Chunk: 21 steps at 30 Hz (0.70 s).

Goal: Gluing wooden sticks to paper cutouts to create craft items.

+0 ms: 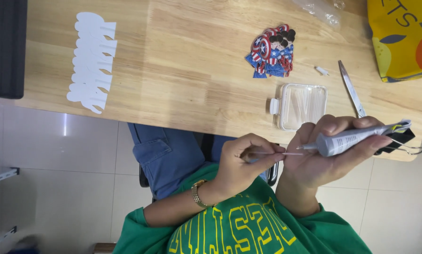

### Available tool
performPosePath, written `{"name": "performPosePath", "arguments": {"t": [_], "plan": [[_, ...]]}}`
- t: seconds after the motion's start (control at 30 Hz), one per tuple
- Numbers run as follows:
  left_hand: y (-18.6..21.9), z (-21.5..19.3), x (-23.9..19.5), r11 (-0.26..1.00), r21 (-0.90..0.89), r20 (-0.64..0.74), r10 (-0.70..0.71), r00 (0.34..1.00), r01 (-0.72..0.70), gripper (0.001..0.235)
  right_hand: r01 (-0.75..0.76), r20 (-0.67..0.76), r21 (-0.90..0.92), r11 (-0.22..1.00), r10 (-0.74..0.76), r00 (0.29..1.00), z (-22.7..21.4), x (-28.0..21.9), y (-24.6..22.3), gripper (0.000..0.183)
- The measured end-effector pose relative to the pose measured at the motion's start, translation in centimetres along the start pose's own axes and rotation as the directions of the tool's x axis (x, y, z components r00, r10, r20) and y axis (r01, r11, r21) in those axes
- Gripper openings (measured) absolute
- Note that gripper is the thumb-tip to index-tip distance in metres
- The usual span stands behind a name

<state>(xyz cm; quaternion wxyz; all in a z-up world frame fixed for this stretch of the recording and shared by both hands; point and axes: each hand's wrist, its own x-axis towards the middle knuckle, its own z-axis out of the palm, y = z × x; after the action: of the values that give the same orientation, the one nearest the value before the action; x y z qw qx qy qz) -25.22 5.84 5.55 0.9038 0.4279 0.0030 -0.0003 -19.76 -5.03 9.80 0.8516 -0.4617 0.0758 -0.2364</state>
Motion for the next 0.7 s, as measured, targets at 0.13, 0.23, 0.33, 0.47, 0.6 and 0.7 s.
{"name": "performPosePath", "arguments": {"t": [0.13, 0.23, 0.33, 0.47, 0.6, 0.7], "plan": [[0.3, -0.8, 0.2, 0.866, 0.464, 0.163, 0.122, 0.979, -0.185, 0.018, -0.022, -0.013, -0.008, 1.000, 0.022, 1.000, -0.9, 0.5, 0.3, 0.037], [0.3, -0.8, 0.1, 0.914, 0.396, 0.169, 0.026, 0.985, -0.092, 0.017, 0.040, 0.017, -0.103, 0.994, -0.039, 0.999, -0.2, 0.5, -0.1, 0.037], [0.8, -1.2, 0.0, 0.971, 0.149, 0.123, -0.204, 0.971, 0.185, 0.019, 0.126, 0.057, -0.181, 0.975, -0.118, 0.991, -2.7, 0.9, 0.1, 0.032], [2.1, -1.4, -0.3, 0.952, -0.019, 0.200, -0.296, 0.934, 0.306, 0.022, 0.315, 0.110, -0.327, 0.891, -0.296, 0.949, -2.4, 0.4, 0.3, 0.031], [2.2, -1.3, -0.7, 0.943, -0.035, 0.210, -0.317, 0.925, 0.331, 0.021, 0.336, 0.155, -0.329, 0.883, -0.300, 0.941, -3.6, -0.2, 0.7, 0.025], [2.2, -1.4, -1.0, 0.929, -0.060, 0.204, -0.348, 0.915, 0.366, 0.022, 0.373, 0.260, -0.322, 0.870, -0.297, 0.919, -4.8, 0.0, 1.0, 0.026]]}}
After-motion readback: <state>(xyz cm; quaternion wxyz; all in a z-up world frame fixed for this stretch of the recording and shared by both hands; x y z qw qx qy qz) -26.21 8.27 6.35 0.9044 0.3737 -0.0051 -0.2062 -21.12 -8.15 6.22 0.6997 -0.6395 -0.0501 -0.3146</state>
